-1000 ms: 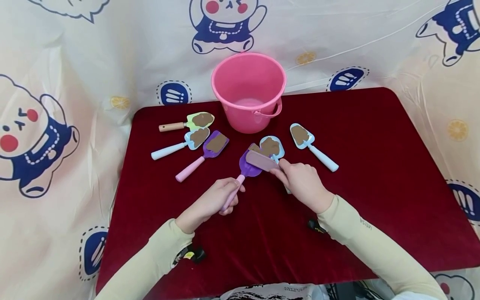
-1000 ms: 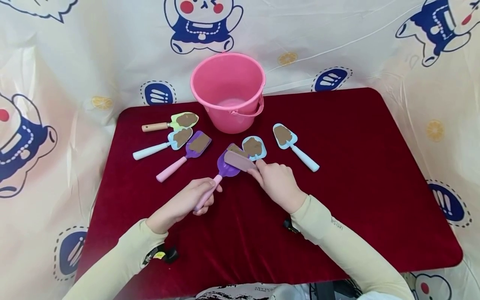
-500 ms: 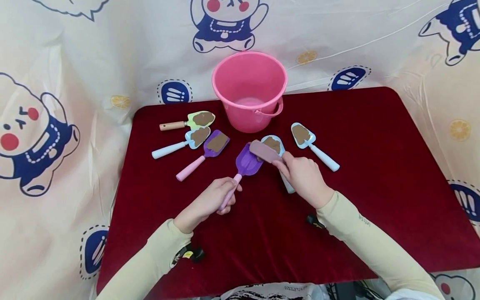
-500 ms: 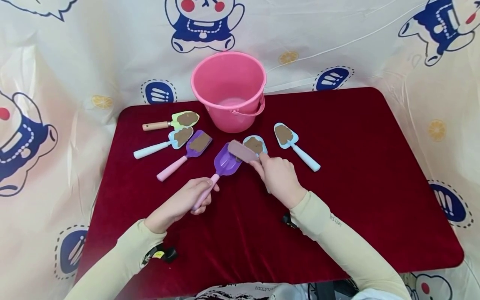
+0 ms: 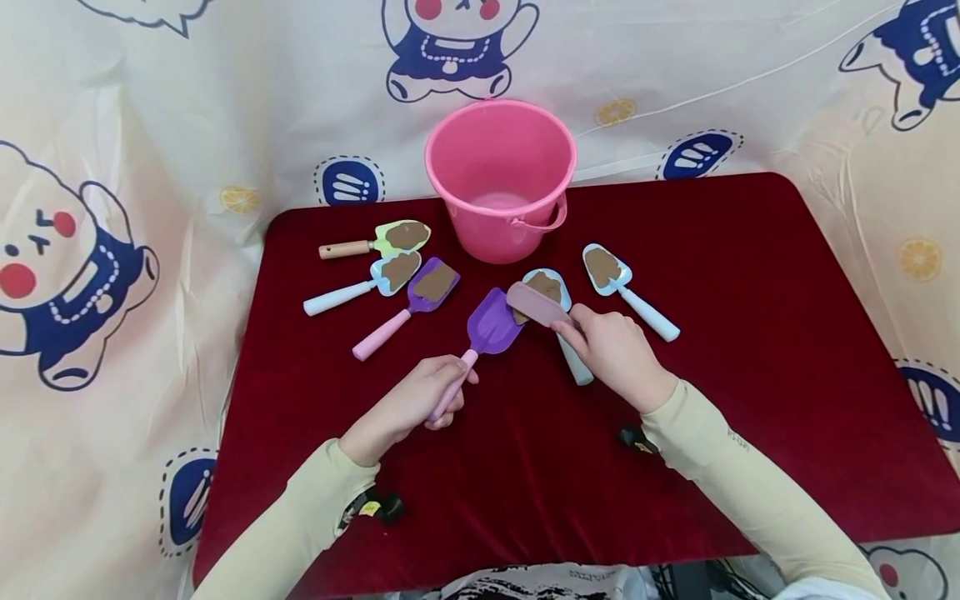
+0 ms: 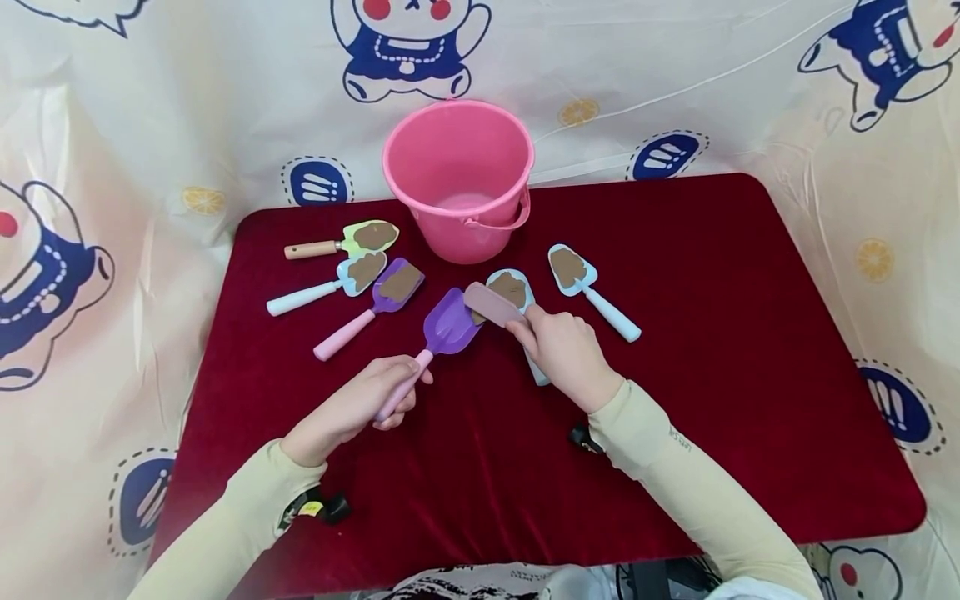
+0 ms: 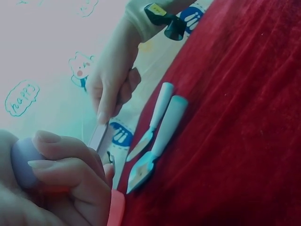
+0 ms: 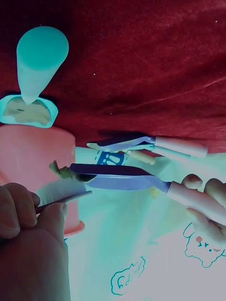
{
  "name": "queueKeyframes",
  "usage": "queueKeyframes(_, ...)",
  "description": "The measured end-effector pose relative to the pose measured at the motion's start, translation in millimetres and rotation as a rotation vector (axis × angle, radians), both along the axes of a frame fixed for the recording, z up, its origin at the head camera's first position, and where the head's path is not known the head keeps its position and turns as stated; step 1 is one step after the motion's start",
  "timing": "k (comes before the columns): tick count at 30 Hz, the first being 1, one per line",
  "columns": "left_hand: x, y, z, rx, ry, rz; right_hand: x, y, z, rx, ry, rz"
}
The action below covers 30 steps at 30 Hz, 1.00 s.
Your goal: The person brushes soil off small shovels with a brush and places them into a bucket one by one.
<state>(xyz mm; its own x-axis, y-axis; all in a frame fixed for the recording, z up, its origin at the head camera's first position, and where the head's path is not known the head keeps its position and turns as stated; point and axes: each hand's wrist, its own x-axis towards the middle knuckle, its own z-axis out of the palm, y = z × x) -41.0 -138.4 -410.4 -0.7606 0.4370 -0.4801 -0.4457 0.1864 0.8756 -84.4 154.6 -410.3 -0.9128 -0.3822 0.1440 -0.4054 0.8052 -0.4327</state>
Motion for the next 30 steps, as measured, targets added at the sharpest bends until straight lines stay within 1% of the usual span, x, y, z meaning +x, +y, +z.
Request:
queueKeyframes(4, -1.6, -3.8, 1.7, -0.01, 0.008, 0.004, 0.6, 0.3, 1.6, -0.003, -0.025, -0.008)
queueKeyframes(10, -2.5, -7.2, 3.5, -0.029, 0.022, 0.006, 0.9, 0.8, 2.9, 0.0, -0.009, -0.025)
queueKeyframes(14, -2.1, -9.1, 4.0, -0.038, 0.017, -0.003, 0.9, 0.1, 3.7, 0.002, -0.046, -0.025)
queueKeyframes(17, -2.4, -11.4, 5.8, -0.069, 0.025, -0.018, 1.0, 0.1, 3.3, 0.005, -0.079, -0.03)
queueKeyframes(20, -3.9, -14.6, 8.4, -0.105, 0.039, -0.027, 1.6, 1.0, 2.7, 0.009, -0.086, -0.041)
queueKeyframes(24, -5.4, -19.0, 11.9, -0.132, 0.048, -0.028, 1.5, 3.0, 1.1, 0.019, -0.086, -0.044)
queueKeyframes(30, -10.1, -25.9, 16.0, -0.144, 0.08, -0.023, 0.8, 7.1, -3.8, 0.024, -0.136, -0.031)
